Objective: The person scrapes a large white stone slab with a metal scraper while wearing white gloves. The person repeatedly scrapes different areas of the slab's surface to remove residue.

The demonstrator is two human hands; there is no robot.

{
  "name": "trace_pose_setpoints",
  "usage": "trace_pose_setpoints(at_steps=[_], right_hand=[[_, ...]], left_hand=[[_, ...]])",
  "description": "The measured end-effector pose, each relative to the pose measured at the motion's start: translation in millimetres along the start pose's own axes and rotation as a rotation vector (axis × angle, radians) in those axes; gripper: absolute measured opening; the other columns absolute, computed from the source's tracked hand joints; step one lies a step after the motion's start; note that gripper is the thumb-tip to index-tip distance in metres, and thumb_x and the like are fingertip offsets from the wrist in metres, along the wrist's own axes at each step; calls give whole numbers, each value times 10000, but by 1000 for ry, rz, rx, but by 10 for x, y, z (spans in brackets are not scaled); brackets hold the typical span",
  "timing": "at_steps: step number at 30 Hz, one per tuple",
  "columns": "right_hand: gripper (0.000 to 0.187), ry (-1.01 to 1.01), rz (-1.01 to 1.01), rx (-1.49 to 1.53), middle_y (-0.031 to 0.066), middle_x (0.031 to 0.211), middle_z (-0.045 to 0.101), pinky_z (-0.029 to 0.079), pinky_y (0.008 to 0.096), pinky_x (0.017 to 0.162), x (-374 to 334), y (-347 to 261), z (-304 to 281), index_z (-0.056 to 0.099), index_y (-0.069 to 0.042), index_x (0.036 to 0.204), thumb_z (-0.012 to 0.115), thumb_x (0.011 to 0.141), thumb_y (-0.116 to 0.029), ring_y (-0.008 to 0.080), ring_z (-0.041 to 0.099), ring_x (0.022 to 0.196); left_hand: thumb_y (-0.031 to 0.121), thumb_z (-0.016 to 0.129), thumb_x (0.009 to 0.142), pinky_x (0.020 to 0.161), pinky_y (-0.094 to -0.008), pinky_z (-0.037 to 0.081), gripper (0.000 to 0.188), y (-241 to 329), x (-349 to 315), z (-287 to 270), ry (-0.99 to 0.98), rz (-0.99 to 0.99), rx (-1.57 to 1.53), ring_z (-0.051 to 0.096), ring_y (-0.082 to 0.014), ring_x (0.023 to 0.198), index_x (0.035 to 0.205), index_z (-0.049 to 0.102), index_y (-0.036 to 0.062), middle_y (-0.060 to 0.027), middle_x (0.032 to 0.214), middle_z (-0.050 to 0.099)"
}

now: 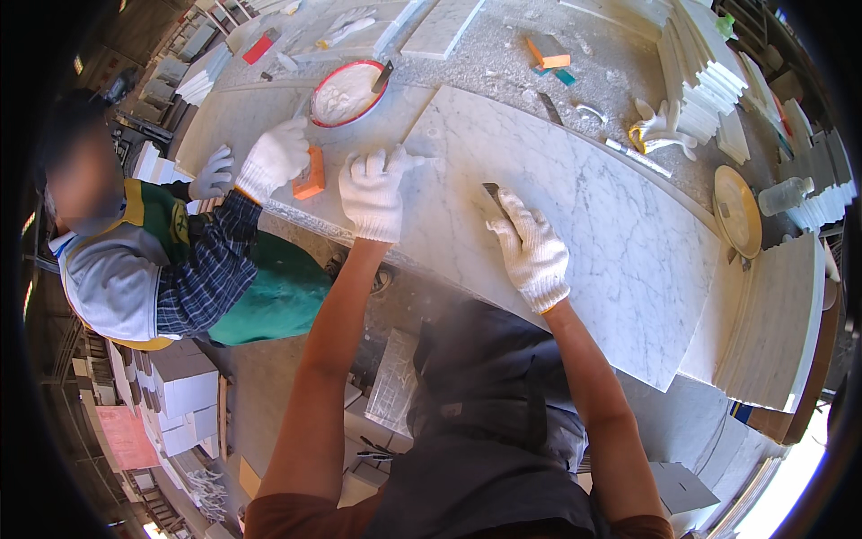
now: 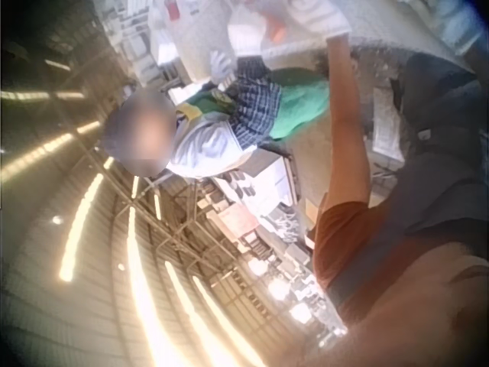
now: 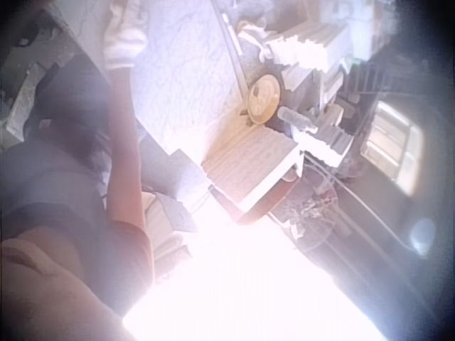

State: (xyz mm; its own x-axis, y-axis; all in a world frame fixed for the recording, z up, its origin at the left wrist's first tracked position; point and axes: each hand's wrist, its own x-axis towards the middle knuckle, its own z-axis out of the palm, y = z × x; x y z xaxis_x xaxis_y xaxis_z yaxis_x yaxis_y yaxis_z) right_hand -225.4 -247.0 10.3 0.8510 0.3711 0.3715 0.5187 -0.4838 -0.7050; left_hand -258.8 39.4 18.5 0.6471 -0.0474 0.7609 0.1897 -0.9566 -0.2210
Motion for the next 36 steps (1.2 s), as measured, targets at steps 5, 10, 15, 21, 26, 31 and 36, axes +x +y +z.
trace_pose_setpoints(at_steps=[5, 10, 15, 21, 26, 31, 36], right_hand=[[492, 90, -68, 103, 209, 1273, 773, 648, 434, 865, -115, 76, -222, 705, -160, 1480, 791, 995, -171, 349, 804, 1010], [441, 82, 178, 218, 154, 1389, 749, 554, 357, 1068, -338, 667, -1183, 669, -9, 1507, 672, 1101, -181, 249, 713, 1239], [417, 316, 539, 193, 103, 1209, 799, 577, 323, 729, -334, 1510, -2580, 707, -29, 1452, 629, 1137, -290, 138, 659, 789], [392, 208, 473, -294, 124, 1077, 799, 600, 365, 797, 106, 2049, -3563, 744, -60, 1394, 679, 1064, -262, 207, 752, 783], [322, 70, 642, -305, 121, 993, 807, 585, 371, 761, 302, 2108, -3656, 821, -69, 1248, 688, 1016, -247, 209, 747, 737], [294, -14, 607, -423, 119, 1000, 817, 584, 372, 736, 468, 2256, -3644, 844, -71, 1189, 714, 993, -246, 196, 752, 730], [302, -48, 795, -165, 57, 1039, 824, 528, 325, 628, 582, 2404, -3683, 823, -60, 1253, 697, 1029, -218, 156, 699, 695]], left_hand=[[131, 790, 809, 845, -425, 574, 277, -5, -48, -11, 6, -70, -94, 640, -264, 830, 1085, 796, 152, -26, 904, 637], [-62, 724, 928, 868, -388, 621, 270, -22, -231, 119, 23, -456, -493, 713, -283, 956, 1169, 764, 52, -84, 1041, 716], [-144, 703, 957, 965, -352, 614, 385, 11, -441, 186, 37, -586, -630, 703, -260, 1114, 1278, 766, 60, -111, 1176, 693], [-160, 651, 992, 1052, -331, 561, 505, 60, -530, 89, 76, -661, -682, 658, -209, 1253, 1472, 641, -4, -93, 1368, 678], [-146, 603, 1034, 1089, -342, 543, 464, 78, -498, 80, -41, -767, -576, 643, -204, 1290, 1479, 606, -14, -103, 1456, 642], [-157, 579, 1043, 1103, -343, 537, 429, 67, -533, 122, 12, -716, -688, 657, -214, 1284, 1450, 600, -23, -122, 1438, 672], [-148, 567, 1057, 1117, -354, 544, 410, 45, -607, 174, -7, -683, -663, 660, -226, 1301, 1446, 596, -22, -133, 1483, 659]])
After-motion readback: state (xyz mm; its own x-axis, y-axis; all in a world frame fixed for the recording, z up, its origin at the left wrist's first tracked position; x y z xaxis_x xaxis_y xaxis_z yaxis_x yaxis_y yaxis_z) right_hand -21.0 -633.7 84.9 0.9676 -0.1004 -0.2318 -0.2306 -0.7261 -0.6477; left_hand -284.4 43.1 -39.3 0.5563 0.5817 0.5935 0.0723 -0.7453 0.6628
